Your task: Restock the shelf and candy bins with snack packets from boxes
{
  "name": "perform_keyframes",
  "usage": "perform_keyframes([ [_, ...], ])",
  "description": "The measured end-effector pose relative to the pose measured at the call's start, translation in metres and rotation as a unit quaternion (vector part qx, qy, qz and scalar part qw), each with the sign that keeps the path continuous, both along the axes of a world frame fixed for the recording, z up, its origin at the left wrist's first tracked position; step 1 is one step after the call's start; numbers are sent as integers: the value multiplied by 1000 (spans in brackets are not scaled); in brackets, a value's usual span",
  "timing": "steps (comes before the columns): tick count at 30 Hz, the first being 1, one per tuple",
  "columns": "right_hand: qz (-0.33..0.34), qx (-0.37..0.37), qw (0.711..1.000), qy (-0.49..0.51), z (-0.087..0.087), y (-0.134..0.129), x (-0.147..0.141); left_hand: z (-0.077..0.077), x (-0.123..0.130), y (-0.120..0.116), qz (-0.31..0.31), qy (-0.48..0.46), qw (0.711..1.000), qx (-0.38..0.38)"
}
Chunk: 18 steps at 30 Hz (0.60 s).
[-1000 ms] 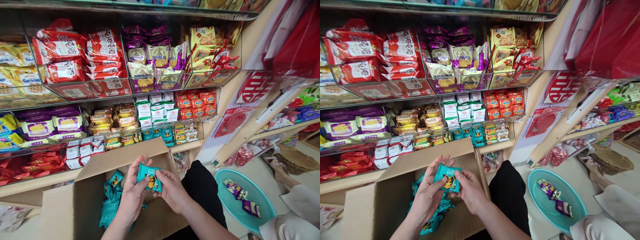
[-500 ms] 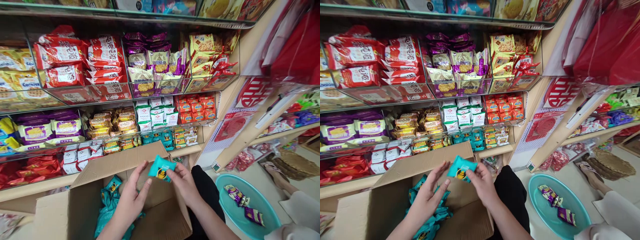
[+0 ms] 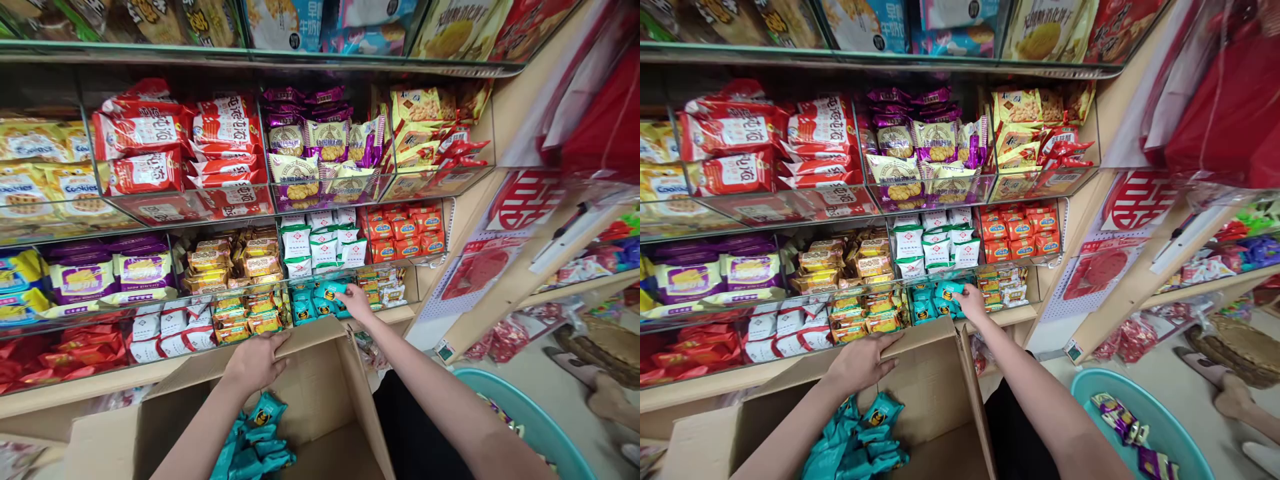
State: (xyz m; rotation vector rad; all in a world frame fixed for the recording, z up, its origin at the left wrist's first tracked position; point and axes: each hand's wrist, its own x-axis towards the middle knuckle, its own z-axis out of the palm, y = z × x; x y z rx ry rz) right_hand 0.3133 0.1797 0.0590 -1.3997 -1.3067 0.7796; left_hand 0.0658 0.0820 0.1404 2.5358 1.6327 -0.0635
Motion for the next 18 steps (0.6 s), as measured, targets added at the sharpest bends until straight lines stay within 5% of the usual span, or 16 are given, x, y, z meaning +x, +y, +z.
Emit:
perform_keyframes([
  [8,72,-28,984,-158,8,43,-45,-1,2,-1,36,-3,999,-13],
  [18,93,4,942,-321,0,51,-48,-5,5,4,35,24,999,3],
])
